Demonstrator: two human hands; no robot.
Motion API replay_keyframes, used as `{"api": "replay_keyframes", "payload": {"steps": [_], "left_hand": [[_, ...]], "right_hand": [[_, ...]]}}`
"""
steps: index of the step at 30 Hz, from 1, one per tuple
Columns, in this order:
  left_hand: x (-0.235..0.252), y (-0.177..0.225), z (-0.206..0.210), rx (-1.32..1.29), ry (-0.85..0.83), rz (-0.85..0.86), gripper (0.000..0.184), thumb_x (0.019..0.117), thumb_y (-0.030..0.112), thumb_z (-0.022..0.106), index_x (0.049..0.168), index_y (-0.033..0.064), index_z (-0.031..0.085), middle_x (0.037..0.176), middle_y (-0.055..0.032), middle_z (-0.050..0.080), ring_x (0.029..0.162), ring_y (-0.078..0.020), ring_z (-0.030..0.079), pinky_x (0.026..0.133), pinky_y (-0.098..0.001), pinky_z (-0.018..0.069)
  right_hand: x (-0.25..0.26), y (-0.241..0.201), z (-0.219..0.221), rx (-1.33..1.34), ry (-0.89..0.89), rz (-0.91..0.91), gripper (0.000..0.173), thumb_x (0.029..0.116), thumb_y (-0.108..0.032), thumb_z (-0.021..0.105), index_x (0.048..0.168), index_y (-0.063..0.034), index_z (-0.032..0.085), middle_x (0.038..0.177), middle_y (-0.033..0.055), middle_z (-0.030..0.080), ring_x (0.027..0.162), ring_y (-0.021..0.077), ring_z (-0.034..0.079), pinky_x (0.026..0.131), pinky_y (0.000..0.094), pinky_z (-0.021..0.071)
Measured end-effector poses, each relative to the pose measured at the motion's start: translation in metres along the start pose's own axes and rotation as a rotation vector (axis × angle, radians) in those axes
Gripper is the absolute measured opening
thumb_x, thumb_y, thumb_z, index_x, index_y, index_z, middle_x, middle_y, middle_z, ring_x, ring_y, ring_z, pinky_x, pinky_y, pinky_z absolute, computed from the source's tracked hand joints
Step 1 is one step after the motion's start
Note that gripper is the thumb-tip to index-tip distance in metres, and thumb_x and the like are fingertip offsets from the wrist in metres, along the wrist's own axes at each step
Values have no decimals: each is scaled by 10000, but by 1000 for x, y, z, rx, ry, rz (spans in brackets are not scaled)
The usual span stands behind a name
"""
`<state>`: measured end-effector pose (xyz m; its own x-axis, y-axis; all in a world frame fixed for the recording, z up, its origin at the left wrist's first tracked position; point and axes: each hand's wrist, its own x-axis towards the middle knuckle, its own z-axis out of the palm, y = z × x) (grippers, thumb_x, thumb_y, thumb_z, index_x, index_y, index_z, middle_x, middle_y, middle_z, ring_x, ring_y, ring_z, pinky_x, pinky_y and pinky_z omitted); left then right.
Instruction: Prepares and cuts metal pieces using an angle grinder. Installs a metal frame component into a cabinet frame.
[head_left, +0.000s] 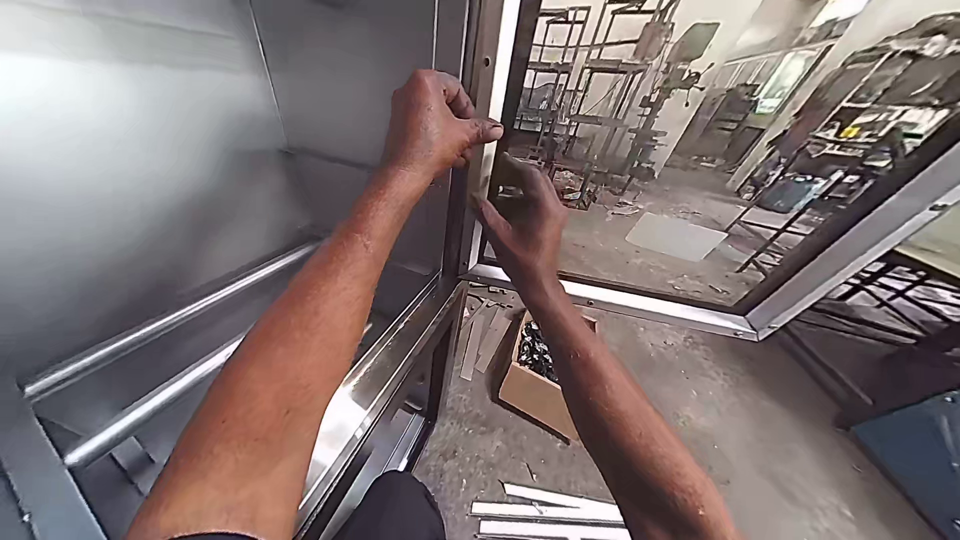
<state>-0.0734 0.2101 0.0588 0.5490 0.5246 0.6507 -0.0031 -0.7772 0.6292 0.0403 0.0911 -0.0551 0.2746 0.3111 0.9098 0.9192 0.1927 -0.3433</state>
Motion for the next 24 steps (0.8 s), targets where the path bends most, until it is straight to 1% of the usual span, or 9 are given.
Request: {"api": "replay_keyframes", "payload": {"steps": [2, 5, 9, 14, 16, 18, 19, 21, 24], "left_hand": [[0, -2, 1, -15, 2, 1, 353, 824, 291, 878, 962, 23, 695, 816, -74, 736, 650, -166, 737, 643, -366, 661], [-1, -1, 3, 2, 20, -8, 373, 820, 307, 879, 983, 29, 693, 835, -67, 732, 664, -165, 738, 653, -364, 662], [-1, -2, 2, 106, 29, 43, 387, 848, 344, 848, 1000, 28, 686, 878, -88, 733, 712, -186, 746, 696, -406, 664], [-12, 23, 12, 133, 27, 179, 456, 849, 282, 797, 1173, -6, 654, 1043, -160, 714, 895, -220, 717, 820, -481, 607], [-27, 52, 18, -3, -37, 219, 525, 882, 247, 794, 1309, 53, 557, 1076, -66, 685, 878, -106, 697, 781, -353, 623], [-28, 52, 42, -201, -83, 261, 437, 928, 332, 735, 1305, 192, 564, 1060, 103, 668, 896, 20, 670, 806, -221, 599], [-22, 36, 64, -339, -110, 397, 307, 978, 280, 656, 1241, 127, 617, 1041, 71, 699, 904, 0, 674, 820, -216, 578], [1, 9, 109, -640, -519, 869, 376, 1087, 142, 418, 1334, -128, 501, 1246, -163, 635, 1123, -182, 617, 967, -332, 481], [-98, 121, 170, -1079, -626, 398, 234, 1066, 200, 538, 1271, 93, 567, 1153, -64, 695, 1062, -228, 710, 961, -423, 607]], "right_hand": [[-40, -9, -16, 72, -70, 40, 486, 947, -255, 745, 1373, -73, 597, 1192, 106, 666, 831, 161, 710, 691, 359, 638], [-137, -25, -37, 215, -230, 142, 347, 941, -251, 743, 1218, -48, 694, 1024, 23, 747, 843, 96, 726, 754, 323, 644], [-254, -38, -60, 281, -531, 315, 256, 968, -346, 707, 1147, -170, 756, 825, -62, 742, 685, 55, 693, 625, 319, 618], [-272, -46, -85, 114, -758, 245, 245, 1001, -392, 634, 1115, -207, 748, 874, -30, 749, 790, 139, 718, 723, 469, 594], [-256, -59, -107, 193, -680, 337, 256, 997, -368, 655, 1125, -171, 756, 915, -8, 761, 823, 137, 722, 770, 455, 597], [-237, -77, -135, 352, -512, 470, 293, 1019, -281, 648, 1203, -69, 732, 983, 55, 764, 840, 141, 722, 790, 399, 606], [-226, -88, -150, 454, -413, 578, 359, 1040, -234, 605, 1317, -11, 662, 1077, 112, 750, 896, 173, 723, 808, 395, 609], [-202, -109, -184, 699, -163, 800, 474, 1093, -233, 472, 1498, 15, 460, 1307, 204, 661, 1093, 282, 707, 863, 457, 622], [-185, -136, -242, 901, 252, 821, 566, 1099, -484, 359, 1508, -96, 396, 1460, 174, 561, 1202, 320, 655, 949, 505, 580]]}}
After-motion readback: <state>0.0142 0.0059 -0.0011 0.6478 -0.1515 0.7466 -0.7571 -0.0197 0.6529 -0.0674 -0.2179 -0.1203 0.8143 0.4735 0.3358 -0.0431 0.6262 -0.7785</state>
